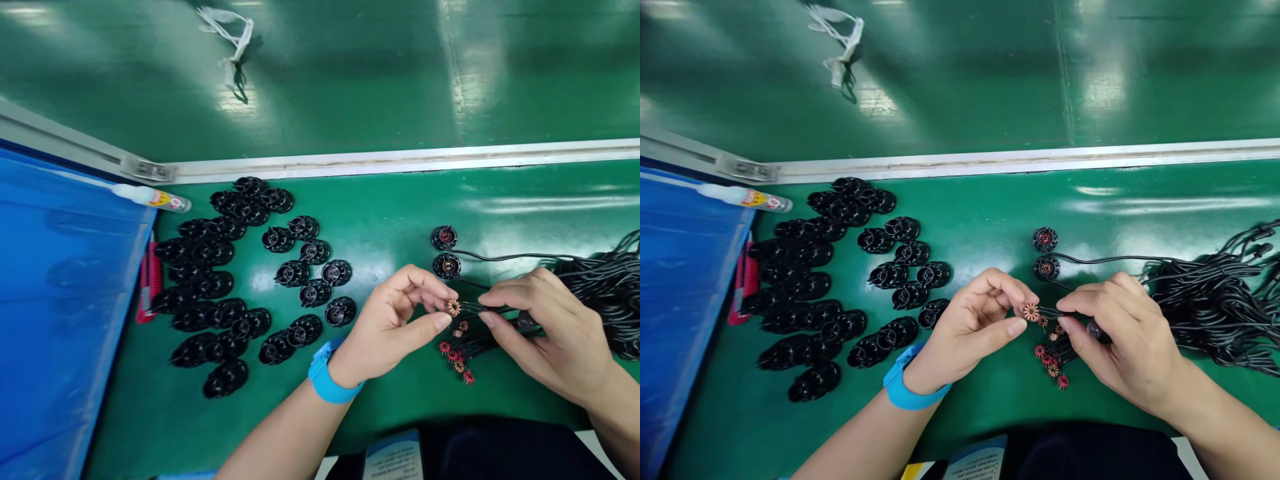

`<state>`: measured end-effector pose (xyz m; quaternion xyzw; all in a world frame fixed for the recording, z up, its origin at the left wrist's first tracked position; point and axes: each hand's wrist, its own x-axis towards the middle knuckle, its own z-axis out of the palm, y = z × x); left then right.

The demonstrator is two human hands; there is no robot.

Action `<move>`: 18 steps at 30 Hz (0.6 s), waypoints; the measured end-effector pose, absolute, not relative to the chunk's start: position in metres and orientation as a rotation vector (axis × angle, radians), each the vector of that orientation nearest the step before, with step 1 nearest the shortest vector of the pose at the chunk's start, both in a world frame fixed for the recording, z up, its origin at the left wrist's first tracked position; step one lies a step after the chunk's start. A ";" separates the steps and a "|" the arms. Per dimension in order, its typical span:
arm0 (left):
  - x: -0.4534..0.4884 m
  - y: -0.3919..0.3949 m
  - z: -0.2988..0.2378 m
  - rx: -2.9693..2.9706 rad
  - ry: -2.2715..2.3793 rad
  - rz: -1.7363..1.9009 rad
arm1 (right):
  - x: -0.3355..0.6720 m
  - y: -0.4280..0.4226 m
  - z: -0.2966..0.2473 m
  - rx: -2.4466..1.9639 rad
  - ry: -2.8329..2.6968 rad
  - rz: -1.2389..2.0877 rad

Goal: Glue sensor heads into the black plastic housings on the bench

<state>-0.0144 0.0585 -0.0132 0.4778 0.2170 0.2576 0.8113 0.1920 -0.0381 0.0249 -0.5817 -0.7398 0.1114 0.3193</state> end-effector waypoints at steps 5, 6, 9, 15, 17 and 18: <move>-0.012 0.053 -0.009 1.000 0.525 0.579 | 0.184 -0.037 0.025 -1.524 -1.921 0.296; -0.012 0.052 -0.009 1.015 0.530 0.587 | 0.183 -0.036 0.024 -1.519 -1.918 0.297; -0.010 0.051 -0.008 1.090 0.541 0.615 | 0.180 -0.036 0.024 -1.488 -1.909 0.264; -0.009 0.046 -0.008 1.154 0.568 0.659 | 0.180 -0.038 0.025 -1.479 -1.885 0.156; -0.008 0.042 -0.008 1.155 0.571 0.688 | 0.179 -0.038 0.026 -1.474 -1.882 0.137; -0.007 0.040 -0.007 1.160 0.578 0.706 | 0.178 -0.038 0.026 -1.473 -1.882 0.128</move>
